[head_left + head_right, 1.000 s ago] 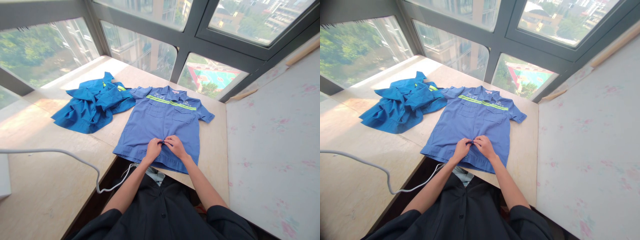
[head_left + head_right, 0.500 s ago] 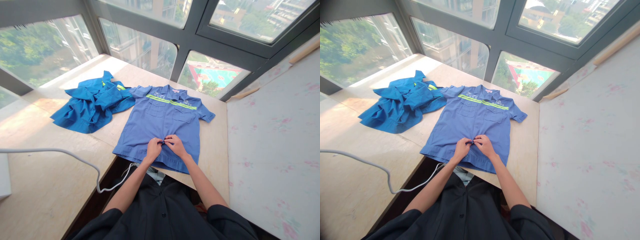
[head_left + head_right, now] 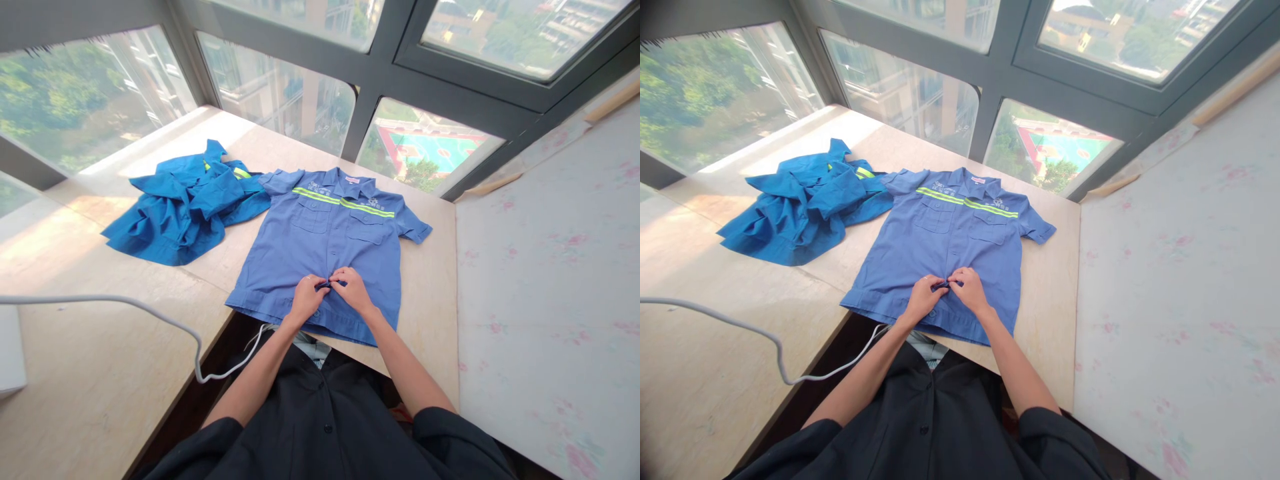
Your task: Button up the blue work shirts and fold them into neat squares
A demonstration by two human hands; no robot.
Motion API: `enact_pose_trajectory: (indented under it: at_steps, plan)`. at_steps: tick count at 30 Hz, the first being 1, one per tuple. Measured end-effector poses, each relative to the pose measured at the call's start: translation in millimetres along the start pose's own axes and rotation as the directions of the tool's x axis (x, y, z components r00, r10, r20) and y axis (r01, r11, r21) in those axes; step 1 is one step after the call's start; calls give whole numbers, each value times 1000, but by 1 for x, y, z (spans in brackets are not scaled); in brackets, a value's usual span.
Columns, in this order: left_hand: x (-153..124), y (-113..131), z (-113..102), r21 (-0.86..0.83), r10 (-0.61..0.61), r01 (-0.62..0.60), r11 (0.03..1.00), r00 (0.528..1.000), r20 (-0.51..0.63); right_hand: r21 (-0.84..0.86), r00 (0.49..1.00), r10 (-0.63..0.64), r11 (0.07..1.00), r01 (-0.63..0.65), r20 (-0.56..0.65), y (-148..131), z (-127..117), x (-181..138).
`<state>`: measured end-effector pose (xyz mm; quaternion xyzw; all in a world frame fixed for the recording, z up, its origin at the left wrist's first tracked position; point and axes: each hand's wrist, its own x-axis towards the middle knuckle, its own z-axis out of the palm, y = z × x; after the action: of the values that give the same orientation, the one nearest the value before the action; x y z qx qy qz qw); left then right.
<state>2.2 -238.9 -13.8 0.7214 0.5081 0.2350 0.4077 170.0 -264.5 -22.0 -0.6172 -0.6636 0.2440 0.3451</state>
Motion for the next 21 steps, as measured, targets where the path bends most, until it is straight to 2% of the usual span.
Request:
enact_pose_trajectory:
  at_steps: [11, 21]
  plan:
    - [-2, -4, 9, 6, 36, -35, 999, 993, -115, 28, 1000, -13, 1000, 13, -14, -2, -1, -2]
    - [-3, 2, 4, -37, 1, -5, 999, 996, -93, 31, 1000, -9, 999, 9, -13, 0, -1, -1]
